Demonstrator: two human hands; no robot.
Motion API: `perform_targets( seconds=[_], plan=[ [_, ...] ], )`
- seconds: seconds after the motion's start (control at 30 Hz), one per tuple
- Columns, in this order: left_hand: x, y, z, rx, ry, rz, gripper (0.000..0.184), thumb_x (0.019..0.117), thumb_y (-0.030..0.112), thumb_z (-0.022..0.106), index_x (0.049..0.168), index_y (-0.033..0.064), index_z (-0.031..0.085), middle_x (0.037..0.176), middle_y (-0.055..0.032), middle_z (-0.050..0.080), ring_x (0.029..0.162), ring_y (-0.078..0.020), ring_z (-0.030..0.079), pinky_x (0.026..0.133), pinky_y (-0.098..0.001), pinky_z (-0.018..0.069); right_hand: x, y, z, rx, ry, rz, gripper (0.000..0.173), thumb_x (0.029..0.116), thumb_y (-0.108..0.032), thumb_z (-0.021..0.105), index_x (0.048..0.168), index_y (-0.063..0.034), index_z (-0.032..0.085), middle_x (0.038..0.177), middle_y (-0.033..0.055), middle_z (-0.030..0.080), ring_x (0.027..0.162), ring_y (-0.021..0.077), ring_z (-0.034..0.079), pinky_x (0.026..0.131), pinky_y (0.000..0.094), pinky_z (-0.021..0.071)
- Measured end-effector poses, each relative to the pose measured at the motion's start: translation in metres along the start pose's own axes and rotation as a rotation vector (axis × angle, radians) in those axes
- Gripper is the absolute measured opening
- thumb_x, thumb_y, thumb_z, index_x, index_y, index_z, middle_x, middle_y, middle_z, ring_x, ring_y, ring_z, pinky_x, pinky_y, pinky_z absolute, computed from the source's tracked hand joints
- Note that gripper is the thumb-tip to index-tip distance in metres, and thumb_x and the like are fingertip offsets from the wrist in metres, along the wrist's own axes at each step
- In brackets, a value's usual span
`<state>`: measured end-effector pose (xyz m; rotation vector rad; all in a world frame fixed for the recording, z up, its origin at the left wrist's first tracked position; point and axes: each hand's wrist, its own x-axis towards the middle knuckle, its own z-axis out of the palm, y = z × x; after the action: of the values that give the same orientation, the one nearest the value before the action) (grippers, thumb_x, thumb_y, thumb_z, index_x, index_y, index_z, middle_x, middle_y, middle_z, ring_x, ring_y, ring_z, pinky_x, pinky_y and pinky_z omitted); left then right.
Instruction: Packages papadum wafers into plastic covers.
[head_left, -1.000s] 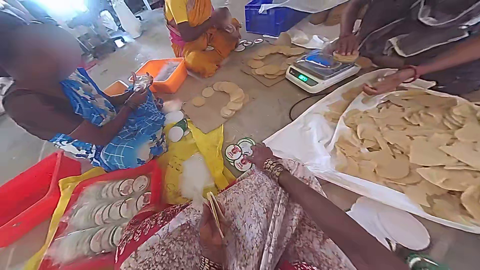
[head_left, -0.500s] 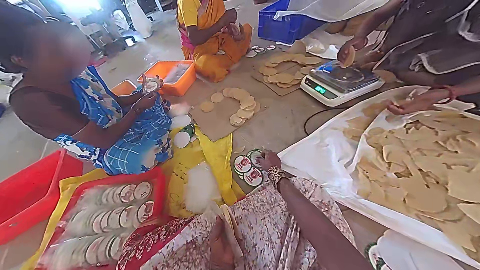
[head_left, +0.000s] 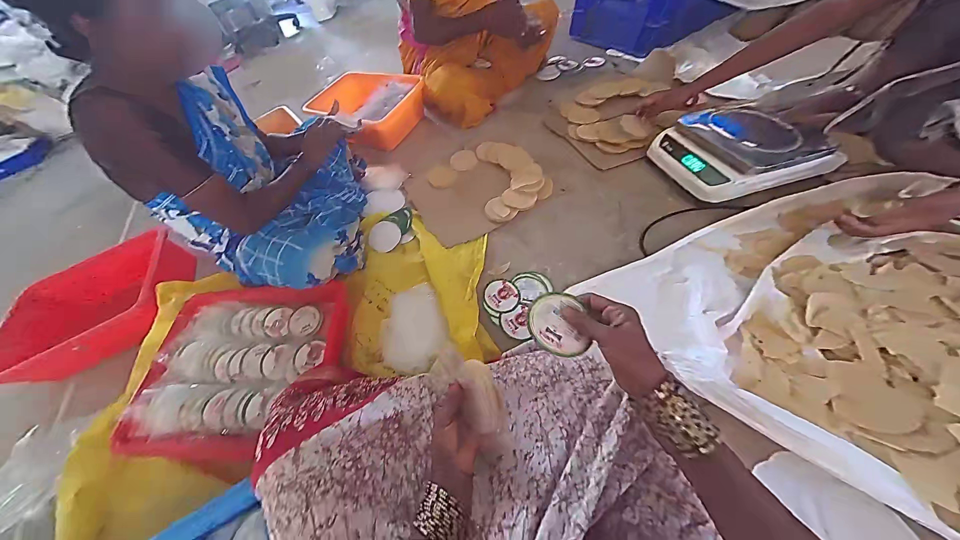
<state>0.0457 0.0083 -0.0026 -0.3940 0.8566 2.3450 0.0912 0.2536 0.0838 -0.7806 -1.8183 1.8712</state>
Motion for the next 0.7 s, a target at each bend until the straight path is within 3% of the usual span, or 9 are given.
perform_targets(
  seconds=[0.13, 0.23, 0.3, 0.4, 0.5, 0.53, 0.6, 0.63, 0.7],
  plan=[
    [-0.014, 0.001, 0.007, 0.048, 0.063, -0.008, 0.022, 0.1065, 0.015, 0.046, 0.120, 0.0048, 0.060, 0.104, -0.0096, 0.074, 0.094, -0.0210, 0.073, 0.083, -0.0390, 0.0619, -0.046, -0.007, 0.019, -0.013, -0.136, -0.077, 0.014, 0.0882, -0.007, 0.070, 0.102, -0.0052, 0.069, 0.084, -0.0028, 0.074, 0.074, 0.0053, 0.071, 0.068, 0.0225, 0.0607],
    [-0.028, 0.002, 0.007, 0.007, 0.020, -0.001, 0.020, 0.1059, 0.014, 0.047, 0.116, 0.0056, 0.062, 0.103, -0.0098, 0.074, 0.093, -0.0211, 0.074, 0.083, -0.0384, 0.0623, -0.061, 0.004, 0.033, -0.286, -0.150, -0.193, 0.022, 0.0881, -0.026, 0.070, 0.104, -0.0098, 0.072, 0.084, -0.0050, 0.072, 0.073, 0.0007, 0.068, 0.065, 0.0211, 0.0559],
    [-0.036, 0.003, 0.005, 0.001, -0.010, 0.003, 0.019, 0.1051, 0.013, 0.048, 0.118, 0.0050, 0.060, 0.104, -0.0108, 0.074, 0.094, -0.0222, 0.074, 0.083, -0.0395, 0.0620, -0.068, 0.006, 0.041, -0.447, -0.166, -0.243, 0.026, 0.0901, -0.033, 0.067, 0.103, -0.0121, 0.073, 0.080, -0.0033, 0.072, 0.070, 0.0035, 0.067, 0.064, 0.0257, 0.0548],
    [-0.048, 0.003, 0.007, 0.023, -0.034, 0.001, 0.019, 0.1043, 0.013, 0.050, 0.117, 0.0046, 0.062, 0.102, -0.0103, 0.074, 0.092, -0.0215, 0.074, 0.084, -0.0391, 0.0616, -0.079, 0.007, 0.053, -0.597, -0.186, -0.298, 0.030, 0.0896, -0.034, 0.069, 0.102, -0.0077, 0.074, 0.083, 0.0073, 0.072, 0.076, 0.0208, 0.069, 0.067, 0.0441, 0.0544],
    [-0.058, 0.002, 0.011, 0.030, -0.037, 0.001, 0.019, 0.1050, 0.013, 0.049, 0.112, 0.0050, 0.064, 0.101, -0.0087, 0.075, 0.092, -0.0202, 0.074, 0.085, -0.0381, 0.0612, -0.086, 0.014, 0.063, -0.638, -0.214, -0.385, 0.041, 0.0849, -0.026, 0.075, 0.115, 0.0013, 0.067, 0.114, 0.0226, 0.065, 0.107, 0.0407, 0.063, 0.090, 0.0550, 0.0520],
    [-0.060, 0.001, 0.013, 0.030, -0.047, 0.001, 0.019, 0.1050, 0.013, 0.048, 0.109, 0.0059, 0.065, 0.099, -0.0079, 0.074, 0.092, -0.0197, 0.073, 0.085, -0.0376, 0.0609, -0.087, 0.019, 0.065, -0.632, -0.221, -0.382, 0.051, 0.0830, -0.023, 0.076, 0.122, 0.0053, 0.062, 0.119, 0.0263, 0.063, 0.110, 0.0446, 0.060, 0.092, 0.0573, 0.0501],
    [-0.063, 0.000, 0.016, 0.043, -0.059, 0.007, 0.024, 0.1056, 0.014, 0.046, 0.102, 0.0073, 0.069, 0.097, -0.0068, 0.075, 0.091, -0.0187, 0.073, 0.084, -0.0369, 0.0604, -0.089, 0.022, 0.067, -0.587, -0.276, -0.225, 0.061, 0.0857, -0.022, 0.076, 0.134, 0.0064, 0.054, 0.122, 0.0238, 0.065, 0.111, 0.0382, 0.064, 0.095, 0.0536, 0.0518],
    [-0.065, -0.001, 0.018, 0.064, -0.067, 0.018, 0.025, 0.1060, 0.014, 0.046, 0.101, 0.0071, 0.070, 0.096, -0.0067, 0.075, 0.090, -0.0180, 0.073, 0.085, -0.0362, 0.0602, -0.090, 0.021, 0.066, -0.551, -0.330, -0.101, 0.058, 0.0869, -0.026, 0.074, 0.135, -0.0001, 0.054, 0.117, 0.0166, 0.069, 0.107, 0.0286, 0.068, 0.093, 0.0482, 0.0543],
    [-0.069, 0.000, 0.024, 0.166, -0.062, 0.070, 0.025, 0.1058, 0.009, 0.045, 0.099, 0.0061, 0.069, 0.093, -0.0053, 0.075, 0.087, -0.0150, 0.073, 0.084, -0.0331, 0.0600, -0.089, 0.027, 0.059, -0.447, -0.377, 0.020, 0.044, 0.0842, -0.031, 0.073, 0.121, -0.0082, 0.066, 0.101, 0.0066, 0.073, 0.094, 0.0153, 0.070, 0.085, 0.0396, 0.0564]
  ],
)
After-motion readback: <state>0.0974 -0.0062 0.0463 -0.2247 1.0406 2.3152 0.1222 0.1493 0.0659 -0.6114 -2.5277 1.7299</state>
